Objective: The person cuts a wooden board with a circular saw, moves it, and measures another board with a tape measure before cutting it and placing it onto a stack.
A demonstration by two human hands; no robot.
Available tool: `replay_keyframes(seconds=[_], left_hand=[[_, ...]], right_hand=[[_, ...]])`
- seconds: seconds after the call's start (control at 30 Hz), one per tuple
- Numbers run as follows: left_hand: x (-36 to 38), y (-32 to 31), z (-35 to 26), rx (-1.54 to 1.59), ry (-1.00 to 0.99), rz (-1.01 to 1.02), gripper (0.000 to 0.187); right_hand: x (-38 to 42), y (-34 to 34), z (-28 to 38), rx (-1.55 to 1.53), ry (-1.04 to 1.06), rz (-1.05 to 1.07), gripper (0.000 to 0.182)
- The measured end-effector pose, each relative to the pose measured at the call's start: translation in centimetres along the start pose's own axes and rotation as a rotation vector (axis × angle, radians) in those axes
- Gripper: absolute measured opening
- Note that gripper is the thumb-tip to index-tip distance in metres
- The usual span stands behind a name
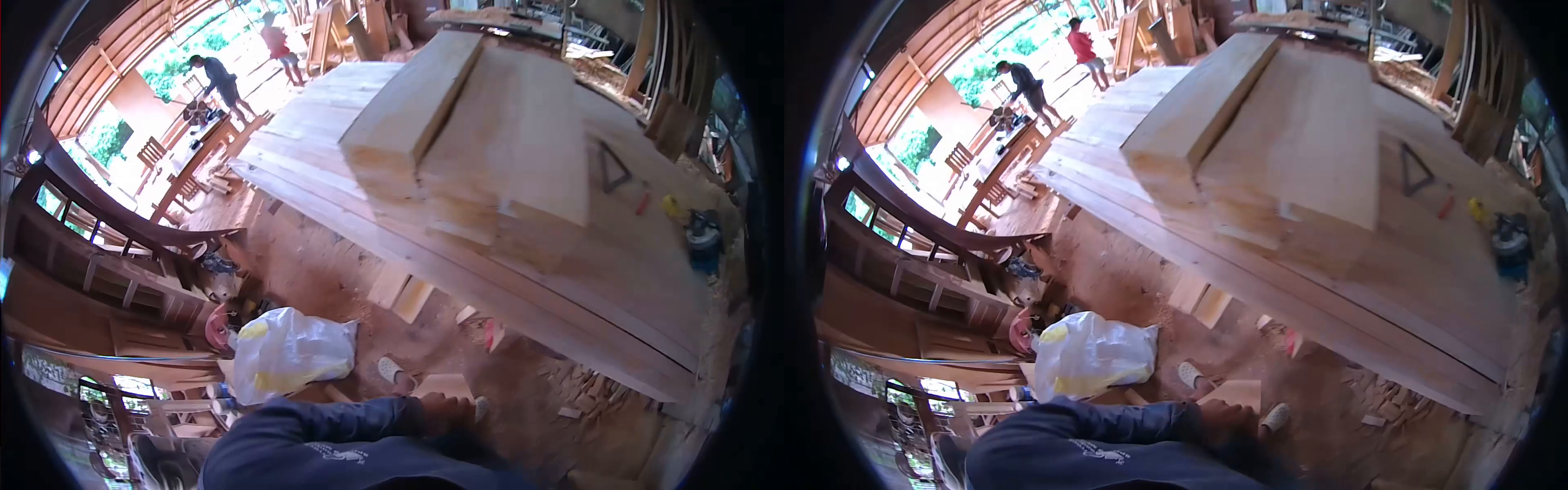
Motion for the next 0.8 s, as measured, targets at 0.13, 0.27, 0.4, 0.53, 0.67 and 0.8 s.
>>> replay_keyframes(seconds=[0.13, 0.27, 0.4, 0.53, 0.67, 0.8], left_hand=[[-4.1, 2.0, -14.1, -0.170, -0.365, -0.061, 0.050], [-8.1, 4.5, -25.6, -0.196, -0.480, 0.132, 0.053], [-8.5, 8.2, -30.0, 0.134, -0.805, 0.092, 0.055], [-7.5, 13.8, -32.5, 0.015, -0.873, -0.064, 0.051], [-9.5, 15.2, -28.6, -0.186, -0.904, -0.319, 0.049], [-11.5, 16.3, -27.3, -0.034, -0.745, -0.571, 0.046]], right_hand=[[10.5, 11.7, 1.0, -0.115, 0.078, -0.189, 0.068], [18.4, 20.3, 2.3, -0.254, 0.218, -0.352, 0.066], [24.6, 25.2, 2.6, -0.465, 0.407, -0.527, 0.064], [28.5, 30.4, 3.9, -0.690, 0.563, -0.695, 0.062], [29.9, 35.1, 5.6, -0.860, 0.677, -0.809, 0.061], [29.4, 38.7, 7.6, -1.009, 0.770, -0.877, 0.059]])
Point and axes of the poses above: each hand's wrist, its own x-axis away from the middle knuckle, its own y-axis out of the back of the hand, z = x × y, the point moved 3 cm from there along -x, towards the middle knuckle, and after that the axes turned 5 degrees about -x, right-handed, at the moved point
